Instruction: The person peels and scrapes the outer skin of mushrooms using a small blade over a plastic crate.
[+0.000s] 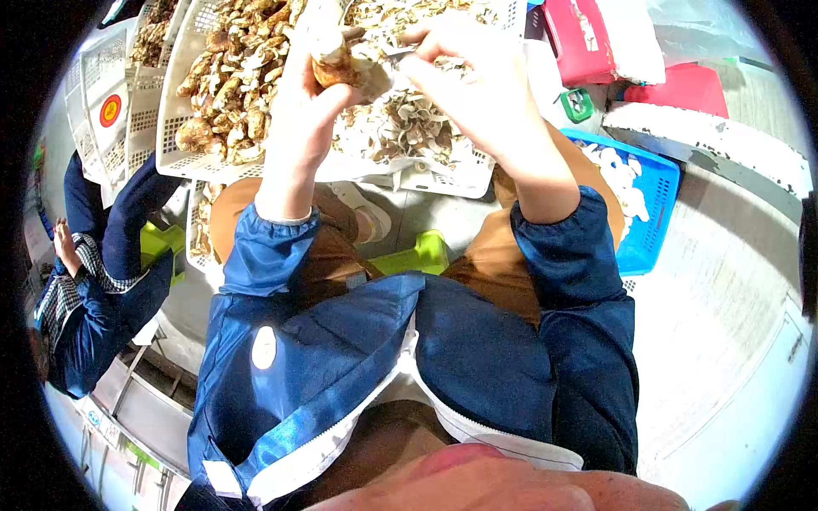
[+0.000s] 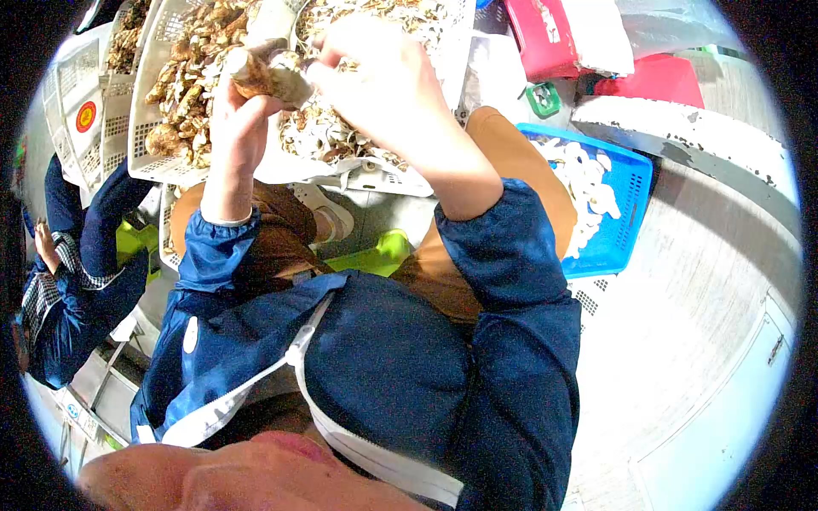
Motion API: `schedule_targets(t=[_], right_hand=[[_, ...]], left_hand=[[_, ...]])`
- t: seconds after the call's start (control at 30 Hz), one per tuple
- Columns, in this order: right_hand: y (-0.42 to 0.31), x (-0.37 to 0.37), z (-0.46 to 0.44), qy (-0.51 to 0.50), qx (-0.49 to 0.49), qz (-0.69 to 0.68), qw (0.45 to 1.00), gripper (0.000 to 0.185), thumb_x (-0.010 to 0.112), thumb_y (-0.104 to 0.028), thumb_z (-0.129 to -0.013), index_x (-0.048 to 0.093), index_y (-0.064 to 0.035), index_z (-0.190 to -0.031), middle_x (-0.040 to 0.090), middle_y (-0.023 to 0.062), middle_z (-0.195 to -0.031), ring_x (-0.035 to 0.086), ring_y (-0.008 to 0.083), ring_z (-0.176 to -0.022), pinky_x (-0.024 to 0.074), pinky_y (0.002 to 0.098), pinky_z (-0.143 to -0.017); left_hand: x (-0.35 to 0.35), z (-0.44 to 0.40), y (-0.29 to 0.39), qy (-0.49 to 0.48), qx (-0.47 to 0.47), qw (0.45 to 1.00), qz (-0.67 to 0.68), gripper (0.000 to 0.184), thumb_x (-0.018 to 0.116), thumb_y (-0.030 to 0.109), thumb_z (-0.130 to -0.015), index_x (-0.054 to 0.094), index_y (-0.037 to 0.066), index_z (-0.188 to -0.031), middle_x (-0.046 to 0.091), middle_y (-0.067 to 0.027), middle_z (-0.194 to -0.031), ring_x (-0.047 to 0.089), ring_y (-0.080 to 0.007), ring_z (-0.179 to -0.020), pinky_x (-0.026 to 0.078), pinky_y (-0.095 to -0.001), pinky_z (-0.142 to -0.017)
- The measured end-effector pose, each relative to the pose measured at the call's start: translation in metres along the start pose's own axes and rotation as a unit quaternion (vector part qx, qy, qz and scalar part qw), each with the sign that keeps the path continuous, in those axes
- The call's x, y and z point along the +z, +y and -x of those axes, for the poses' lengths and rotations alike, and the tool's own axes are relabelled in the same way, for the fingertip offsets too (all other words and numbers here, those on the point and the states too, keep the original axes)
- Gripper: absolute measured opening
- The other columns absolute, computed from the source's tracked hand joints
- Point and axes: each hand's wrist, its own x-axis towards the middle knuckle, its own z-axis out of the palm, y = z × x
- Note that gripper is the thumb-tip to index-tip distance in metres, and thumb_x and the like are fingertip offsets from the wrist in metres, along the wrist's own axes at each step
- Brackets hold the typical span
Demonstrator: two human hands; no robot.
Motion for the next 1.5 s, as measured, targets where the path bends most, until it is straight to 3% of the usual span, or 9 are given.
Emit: schedule_targets(t=[0.53, 0.73, 0.87, 0.9, 0.97, 1.1, 1.2, 1.27, 1.5], right_hand=[[0.000, 0.023, 0.007, 0.056, -0.106, 0.121, 0.985, 0.013, 0.067, -0.011, -0.074, 0.064, -0.0066, -0.086, 0.063, 0.0100, -0.084, 0.064, 0.0336, -0.083, 0.0528, 0.0458, -0.075], [-0.002, 0.021, 0.011, 0.046, 0.013, 0.022, 0.999, 0.009, 0.067, -0.013, -0.081, 0.065, -0.0058, -0.086, 0.063, 0.0130, -0.074, 0.066, 0.0294, -0.070, 0.0522, 0.0422, -0.065], [0.002, 0.011, 0.008, 0.014, 0.178, -0.085, 0.980, 0.017, 0.068, -0.020, -0.086, 0.066, -0.0043, -0.080, 0.059, 0.0110, -0.061, 0.058, 0.0149, -0.055, 0.0491, 0.0355, -0.059], [0.003, 0.005, 0.004, 0.004, 0.191, -0.070, 0.979, 0.017, 0.068, -0.021, -0.086, 0.066, -0.0046, -0.080, 0.061, 0.0120, -0.063, 0.061, 0.0221, -0.056, 0.0504, 0.0383, -0.059], [-0.014, -0.014, -0.003, -0.029, 0.357, -0.283, 0.890, 0.014, 0.071, -0.011, -0.088, 0.064, -0.0006, -0.084, 0.058, 0.0105, -0.092, 0.059, 0.0211, -0.082, 0.0477, 0.0331, -0.072], [0.006, -0.013, 0.001, -0.001, 0.267, -0.098, 0.959, 0.013, 0.069, -0.013, -0.087, 0.064, -0.0018, -0.083, 0.059, 0.0118, -0.079, 0.061, 0.0264, -0.072, 0.0489, 0.0361, -0.069], [0.022, -0.004, 0.010, 0.006, 0.133, 0.132, 0.982, 0.019, 0.067, -0.023, -0.087, 0.064, -0.0042, -0.081, 0.065, 0.0159, -0.073, 0.066, 0.0370, -0.071, 0.0523, 0.0434, -0.065], [0.019, 0.003, 0.013, 0.019, 0.099, 0.103, 0.990, 0.020, 0.067, -0.022, -0.087, 0.064, -0.0036, -0.081, 0.066, 0.0164, -0.079, 0.066, 0.0365, -0.077, 0.0525, 0.0431, -0.068], [-0.024, 0.003, 0.001, 0.027, 0.078, -0.058, 0.995, 0.012, 0.069, -0.011, -0.086, 0.064, -0.0008, -0.084, 0.060, 0.0126, -0.086, 0.061, 0.0276, -0.082, 0.0491, 0.0359, -0.074]], left_hand=[[0.017, 0.006, 0.000, -0.027, 0.132, 0.939, -0.316, 0.064, 0.059, -0.005, -0.073, 0.048, 0.002, -0.136, 0.057, -0.0105, -0.127, 0.056, -0.0193, -0.121, 0.044, -0.0340, -0.107], [0.012, 0.005, -0.001, -0.046, 0.134, 0.948, -0.285, 0.065, 0.059, -0.004, -0.074, 0.046, 0.001, -0.137, 0.056, -0.0115, -0.129, 0.054, -0.0204, -0.124, 0.042, -0.0339, -0.109], [0.008, 0.002, 0.004, -0.058, 0.092, 0.979, -0.171, 0.061, 0.059, -0.003, -0.073, 0.052, 0.002, -0.133, 0.060, -0.0109, -0.126, 0.058, -0.0198, -0.120, 0.047, -0.0338, -0.105], [0.007, 0.003, 0.010, -0.061, 0.071, 0.984, -0.152, 0.063, 0.058, -0.004, -0.072, 0.052, 0.001, -0.134, 0.061, -0.0109, -0.127, 0.059, -0.0196, -0.119, 0.048, -0.0330, -0.103], [-0.004, -0.003, 0.004, -0.086, 0.071, 0.993, -0.037, 0.064, 0.058, -0.006, -0.071, 0.052, 0.001, -0.135, 0.061, -0.0113, -0.128, 0.060, -0.0202, -0.117, 0.051, -0.0326, -0.100], [-0.021, -0.003, -0.009, -0.121, -0.019, 0.955, 0.269, 0.054, 0.060, 0.003, -0.073, 0.057, 0.001, -0.127, 0.055, -0.0170, -0.138, 0.057, -0.0262, -0.122, 0.049, -0.0381, -0.102], [-0.024, -0.009, -0.006, -0.103, -0.082, 0.887, 0.443, 0.058, 0.061, 0.009, -0.072, 0.056, 0.001, -0.129, 0.048, -0.0229, -0.147, 0.045, -0.0374, -0.137, 0.030, -0.0506, -0.120], [-0.028, -0.008, -0.007, -0.034, -0.119, 0.852, 0.509, 0.062, 0.062, 0.008, -0.069, 0.057, -0.001, -0.130, 0.046, -0.0220, -0.151, 0.035, -0.0385, -0.146, 0.017, -0.0555, -0.128], [-0.031, -0.004, -0.009, -0.030, -0.159, 0.850, 0.502, 0.061, 0.063, 0.013, -0.072, 0.059, 0.004, -0.132, 0.052, -0.0186, -0.147, 0.040, -0.0354, -0.143, 0.023, -0.0525, -0.126]])
